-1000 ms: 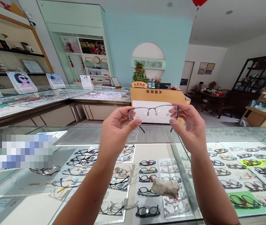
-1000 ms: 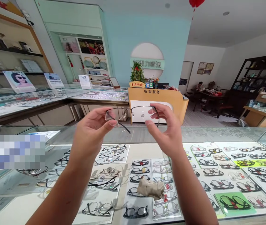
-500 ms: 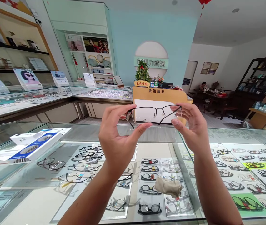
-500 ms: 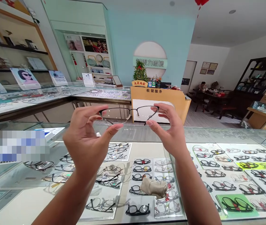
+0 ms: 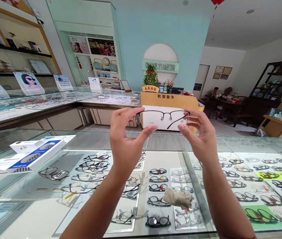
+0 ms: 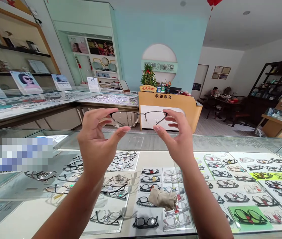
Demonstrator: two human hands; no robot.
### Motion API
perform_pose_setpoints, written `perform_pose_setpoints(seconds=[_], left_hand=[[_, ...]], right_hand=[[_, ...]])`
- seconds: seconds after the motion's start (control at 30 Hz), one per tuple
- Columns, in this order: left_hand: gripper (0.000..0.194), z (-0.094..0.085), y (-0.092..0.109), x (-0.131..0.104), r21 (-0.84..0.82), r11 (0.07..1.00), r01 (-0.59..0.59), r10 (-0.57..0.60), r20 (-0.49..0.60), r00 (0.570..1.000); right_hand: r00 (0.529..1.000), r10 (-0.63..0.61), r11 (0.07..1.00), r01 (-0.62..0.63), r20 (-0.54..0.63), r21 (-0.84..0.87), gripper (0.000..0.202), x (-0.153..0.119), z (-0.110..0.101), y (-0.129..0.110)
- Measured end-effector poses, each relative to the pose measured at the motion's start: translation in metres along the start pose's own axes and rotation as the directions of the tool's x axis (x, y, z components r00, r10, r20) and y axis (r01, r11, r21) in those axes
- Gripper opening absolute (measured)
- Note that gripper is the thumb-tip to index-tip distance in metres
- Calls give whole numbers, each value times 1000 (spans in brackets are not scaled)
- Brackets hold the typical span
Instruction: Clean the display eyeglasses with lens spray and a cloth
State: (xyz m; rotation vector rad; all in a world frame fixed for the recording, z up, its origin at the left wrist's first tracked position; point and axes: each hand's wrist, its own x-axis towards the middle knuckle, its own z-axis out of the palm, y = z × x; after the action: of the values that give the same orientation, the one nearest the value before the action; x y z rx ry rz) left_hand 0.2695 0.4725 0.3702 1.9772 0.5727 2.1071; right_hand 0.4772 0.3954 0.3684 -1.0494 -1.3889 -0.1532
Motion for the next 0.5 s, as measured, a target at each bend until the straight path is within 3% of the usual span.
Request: perform_pose_setpoints(seconds=[0.13, 0.27, 0.5], left_hand=[[52, 8, -21, 2, -117, 992, 49, -46, 31, 998], [54, 15, -36, 2, -179, 983, 51, -45, 35, 998], [59, 21, -39, -1, -276, 961, 37, -23, 54, 998]], right_hand=[[982, -142, 982, 124, -124, -141, 42, -3, 10, -5], [950, -268, 948, 230, -161, -219, 43, -4, 14, -5], [905, -380, 909, 328, -189, -255, 49, -2, 16, 0]])
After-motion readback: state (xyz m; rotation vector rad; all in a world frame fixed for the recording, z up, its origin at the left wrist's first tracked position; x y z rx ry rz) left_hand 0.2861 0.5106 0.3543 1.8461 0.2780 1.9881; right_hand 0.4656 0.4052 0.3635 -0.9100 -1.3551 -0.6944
